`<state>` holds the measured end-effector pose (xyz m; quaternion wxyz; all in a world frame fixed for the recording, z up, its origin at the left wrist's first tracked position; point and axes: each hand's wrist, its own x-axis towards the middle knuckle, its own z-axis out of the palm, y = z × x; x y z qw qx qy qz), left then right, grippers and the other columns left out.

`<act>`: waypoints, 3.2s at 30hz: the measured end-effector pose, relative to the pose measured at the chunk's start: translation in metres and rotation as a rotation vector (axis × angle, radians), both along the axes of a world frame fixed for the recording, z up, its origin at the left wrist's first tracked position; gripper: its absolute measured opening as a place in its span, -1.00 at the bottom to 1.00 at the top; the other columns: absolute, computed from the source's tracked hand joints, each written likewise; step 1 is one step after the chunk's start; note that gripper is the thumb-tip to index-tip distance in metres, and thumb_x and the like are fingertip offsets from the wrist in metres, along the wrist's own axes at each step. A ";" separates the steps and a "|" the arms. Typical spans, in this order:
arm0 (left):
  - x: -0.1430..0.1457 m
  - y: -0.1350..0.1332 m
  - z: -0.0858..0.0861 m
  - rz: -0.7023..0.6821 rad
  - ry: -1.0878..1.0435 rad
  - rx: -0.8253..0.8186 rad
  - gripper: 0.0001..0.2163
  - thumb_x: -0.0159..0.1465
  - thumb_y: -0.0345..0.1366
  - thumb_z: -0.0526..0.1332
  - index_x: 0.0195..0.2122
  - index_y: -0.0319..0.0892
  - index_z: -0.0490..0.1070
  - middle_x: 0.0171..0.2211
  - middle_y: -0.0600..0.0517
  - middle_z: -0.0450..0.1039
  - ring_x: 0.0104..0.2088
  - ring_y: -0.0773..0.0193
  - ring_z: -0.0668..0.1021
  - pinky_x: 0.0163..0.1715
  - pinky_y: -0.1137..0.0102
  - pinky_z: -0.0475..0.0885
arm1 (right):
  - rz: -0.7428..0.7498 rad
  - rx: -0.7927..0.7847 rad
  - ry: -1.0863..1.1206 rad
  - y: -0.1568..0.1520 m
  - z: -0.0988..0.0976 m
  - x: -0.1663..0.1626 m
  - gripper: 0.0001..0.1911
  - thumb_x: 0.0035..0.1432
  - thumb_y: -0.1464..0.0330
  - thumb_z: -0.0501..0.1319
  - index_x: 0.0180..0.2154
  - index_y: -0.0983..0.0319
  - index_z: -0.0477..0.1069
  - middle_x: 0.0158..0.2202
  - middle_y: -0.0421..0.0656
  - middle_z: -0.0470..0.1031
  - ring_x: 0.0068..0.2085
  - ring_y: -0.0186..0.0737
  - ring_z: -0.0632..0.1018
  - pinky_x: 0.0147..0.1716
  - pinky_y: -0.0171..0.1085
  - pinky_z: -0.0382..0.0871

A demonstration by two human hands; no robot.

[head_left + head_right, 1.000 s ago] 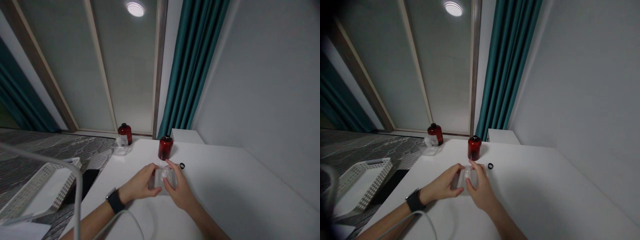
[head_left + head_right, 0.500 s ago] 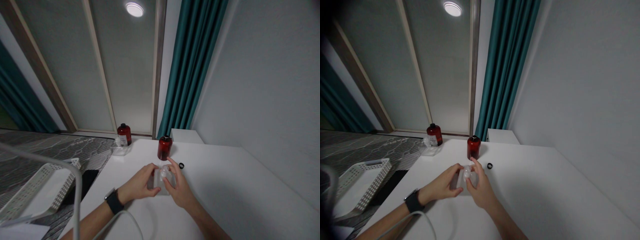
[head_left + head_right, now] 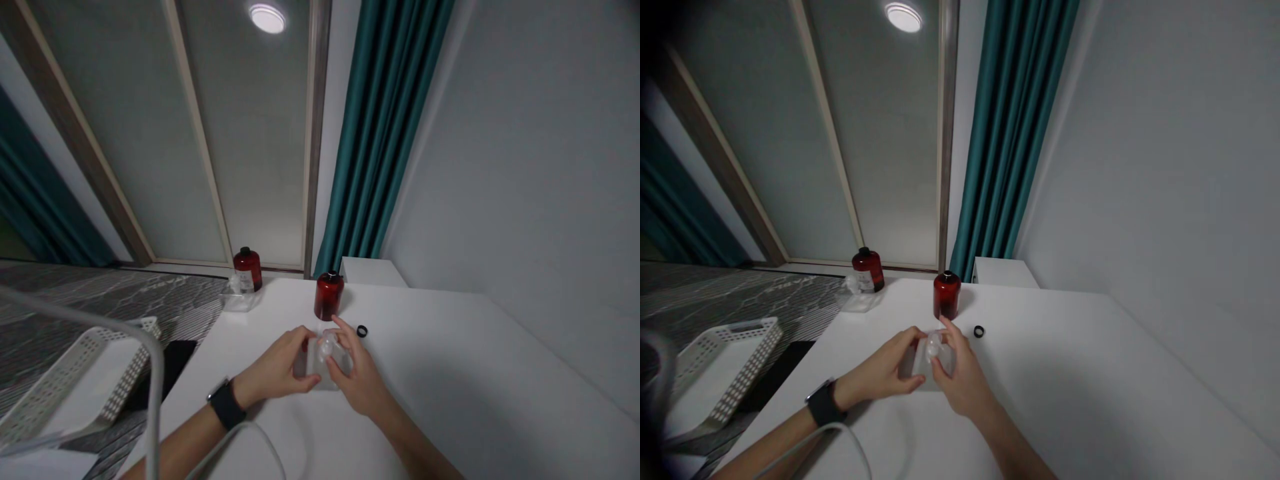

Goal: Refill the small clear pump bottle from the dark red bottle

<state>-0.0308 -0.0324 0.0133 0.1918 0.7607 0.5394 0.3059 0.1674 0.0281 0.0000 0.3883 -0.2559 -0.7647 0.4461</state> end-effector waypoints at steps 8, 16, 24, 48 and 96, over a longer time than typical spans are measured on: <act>0.001 -0.001 0.005 0.019 0.023 -0.016 -0.57 0.10 -0.24 0.34 -0.04 -0.16 0.26 -0.20 -0.01 0.38 -0.23 0.11 0.46 -0.17 0.22 0.40 | -0.001 -0.010 0.008 0.001 -0.002 0.000 -0.40 0.15 0.45 0.20 0.22 0.15 0.18 0.13 0.00 0.41 0.15 -0.09 0.49 0.20 -0.03 0.29; -0.002 -0.005 0.014 -0.054 -0.025 0.217 -0.55 0.14 -0.22 0.34 0.02 -0.14 0.24 -0.06 -0.11 0.37 -0.07 0.04 0.44 -0.05 0.17 0.40 | -0.145 0.033 0.015 -0.004 0.000 -0.006 -0.30 0.10 0.38 0.26 0.26 0.15 0.12 -0.07 -0.11 0.41 -0.03 -0.11 0.48 0.08 -0.06 0.34; 0.001 -0.007 0.018 -0.127 0.064 0.369 -0.73 0.24 -0.33 0.25 -0.05 -0.12 0.30 -0.13 -0.07 0.49 -0.14 0.11 0.48 -0.09 0.22 0.37 | -0.069 0.010 0.052 0.002 -0.004 -0.004 -0.34 0.20 0.39 0.19 0.28 0.14 0.05 -0.09 -0.12 0.46 -0.03 -0.15 0.51 0.08 -0.11 0.32; -0.002 -0.005 0.014 -0.146 0.064 0.376 -0.72 0.27 -0.34 0.25 0.00 -0.12 0.32 -0.13 -0.09 0.45 -0.13 0.11 0.45 -0.10 0.20 0.38 | -0.017 -0.026 0.003 0.003 0.002 -0.001 -0.29 0.10 0.45 0.22 0.27 0.13 0.13 -0.08 -0.14 0.39 -0.01 -0.15 0.46 0.15 -0.07 0.27; 0.000 -0.005 0.012 -0.149 -0.014 0.401 -0.69 0.24 -0.37 0.29 0.00 -0.14 0.34 -0.15 -0.08 0.44 -0.13 0.12 0.45 -0.11 0.21 0.40 | 0.103 -0.126 0.106 0.006 -0.003 0.001 -0.34 0.21 0.41 0.21 0.30 0.09 0.08 -0.03 -0.10 0.45 0.08 -0.12 0.46 0.23 -0.01 0.15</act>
